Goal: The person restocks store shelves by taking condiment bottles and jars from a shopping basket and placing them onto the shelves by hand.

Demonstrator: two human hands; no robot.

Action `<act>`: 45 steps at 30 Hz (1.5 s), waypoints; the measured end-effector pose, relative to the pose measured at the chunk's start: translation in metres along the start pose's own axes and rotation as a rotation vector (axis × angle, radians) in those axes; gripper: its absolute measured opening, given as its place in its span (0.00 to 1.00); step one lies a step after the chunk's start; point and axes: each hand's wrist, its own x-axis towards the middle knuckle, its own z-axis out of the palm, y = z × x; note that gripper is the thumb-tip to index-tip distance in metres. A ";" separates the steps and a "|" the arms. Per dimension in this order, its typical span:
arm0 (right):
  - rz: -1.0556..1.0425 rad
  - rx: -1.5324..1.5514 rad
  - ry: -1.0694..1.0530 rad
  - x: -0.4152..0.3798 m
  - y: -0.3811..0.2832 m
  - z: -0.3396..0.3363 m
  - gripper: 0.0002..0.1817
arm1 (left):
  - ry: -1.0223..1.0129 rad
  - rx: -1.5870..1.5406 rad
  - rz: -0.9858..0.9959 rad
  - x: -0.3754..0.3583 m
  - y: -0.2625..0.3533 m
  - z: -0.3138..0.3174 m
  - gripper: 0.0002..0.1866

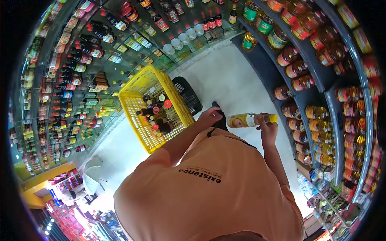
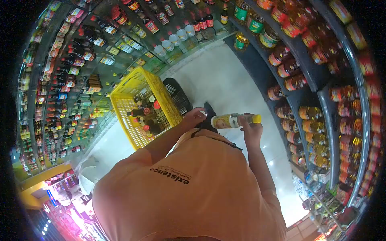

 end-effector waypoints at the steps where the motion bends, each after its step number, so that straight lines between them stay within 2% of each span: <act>1: 0.000 -0.013 -0.007 0.019 -0.012 0.010 0.16 | 0.004 -0.013 -0.001 0.012 0.014 -0.007 0.26; 3: -0.045 -0.042 -0.044 0.052 -0.039 0.033 0.17 | -0.117 0.037 0.112 0.029 0.047 -0.021 0.37; 4: -0.041 -0.041 -0.076 0.070 -0.052 0.044 0.18 | -0.209 -0.073 0.073 0.034 0.079 -0.035 0.41; 7: 0.001 0.108 -0.142 0.112 -0.091 0.083 0.19 | -0.202 -0.131 0.096 0.054 0.122 -0.068 0.41; 8: 0.008 0.090 -0.182 0.126 -0.101 0.094 0.21 | -0.096 -0.003 0.149 0.062 0.131 -0.080 0.40; 11: 0.036 0.114 -0.250 0.167 -0.122 0.127 0.21 | -0.028 0.016 0.150 0.080 0.143 -0.119 0.38; 13: 0.050 0.114 -0.320 0.192 -0.132 0.144 0.22 | 0.017 -0.074 0.220 0.095 0.129 -0.134 0.37; 15: 0.085 0.102 -0.418 0.216 -0.146 0.164 0.21 | 0.159 0.064 0.219 0.103 0.129 -0.148 0.39; 18: 0.147 0.036 -0.536 0.264 -0.144 0.186 0.20 | 0.221 -0.106 0.148 0.126 0.102 -0.155 0.40; 22: 0.196 -0.002 -0.679 0.327 -0.145 0.210 0.19 | 0.427 -0.089 0.190 0.154 0.119 -0.165 0.41; 23: 0.211 -0.020 -0.744 0.342 -0.147 0.216 0.19 | 0.453 -0.090 0.180 0.159 0.127 -0.169 0.41; 25: 0.196 -0.027 -0.825 0.372 -0.155 0.231 0.18 | 0.518 0.056 0.011 0.173 0.148 -0.180 0.41; 29: 0.074 -0.043 -1.027 0.427 -0.169 0.265 0.13 | 0.613 0.030 -0.024 0.196 0.175 -0.189 0.40; 31: -0.266 -0.112 -1.081 0.449 -0.167 0.288 0.15 | 0.742 -0.167 -0.137 0.209 0.152 -0.185 0.37; 32: -0.416 -0.176 -1.101 0.458 -0.171 0.300 0.16 | 0.813 -0.157 -0.164 0.207 0.137 -0.184 0.36; 33: -0.419 -0.179 -1.131 0.466 -0.176 0.311 0.16 | 0.891 -0.143 -0.182 0.202 0.113 -0.179 0.35; 35: -0.421 -0.353 -1.059 0.476 -0.186 0.334 0.18 | 1.017 -0.213 -0.235 0.181 0.060 -0.161 0.32; 36: -0.503 -0.329 -1.047 0.485 -0.182 0.349 0.20 | 1.065 -0.292 -0.259 0.167 0.044 -0.154 0.30; 38: -0.567 -0.369 -1.042 0.499 -0.172 0.382 0.20 | 1.181 -0.321 -0.433 0.134 0.064 -0.138 0.25; 40: -0.751 -0.452 -1.001 0.512 -0.159 0.420 0.21 | 1.297 -0.343 -0.514 0.111 -0.001 -0.104 0.23; 42: -0.816 -0.470 -1.006 0.508 -0.163 0.461 0.21 | 1.466 -0.599 -0.517 0.095 -0.024 -0.074 0.22; 43: -0.879 -0.482 -0.987 0.502 -0.166 0.481 0.21 | 1.479 -0.611 -0.519 0.087 -0.033 -0.059 0.22; 44: -0.755 -0.463 -1.028 0.493 -0.171 0.500 0.22 | 1.517 -0.645 -0.581 0.079 -0.043 -0.044 0.21; 45: -0.765 -0.463 -1.041 0.490 -0.168 0.520 0.22 | 1.555 -0.678 -0.639 0.073 -0.048 -0.036 0.21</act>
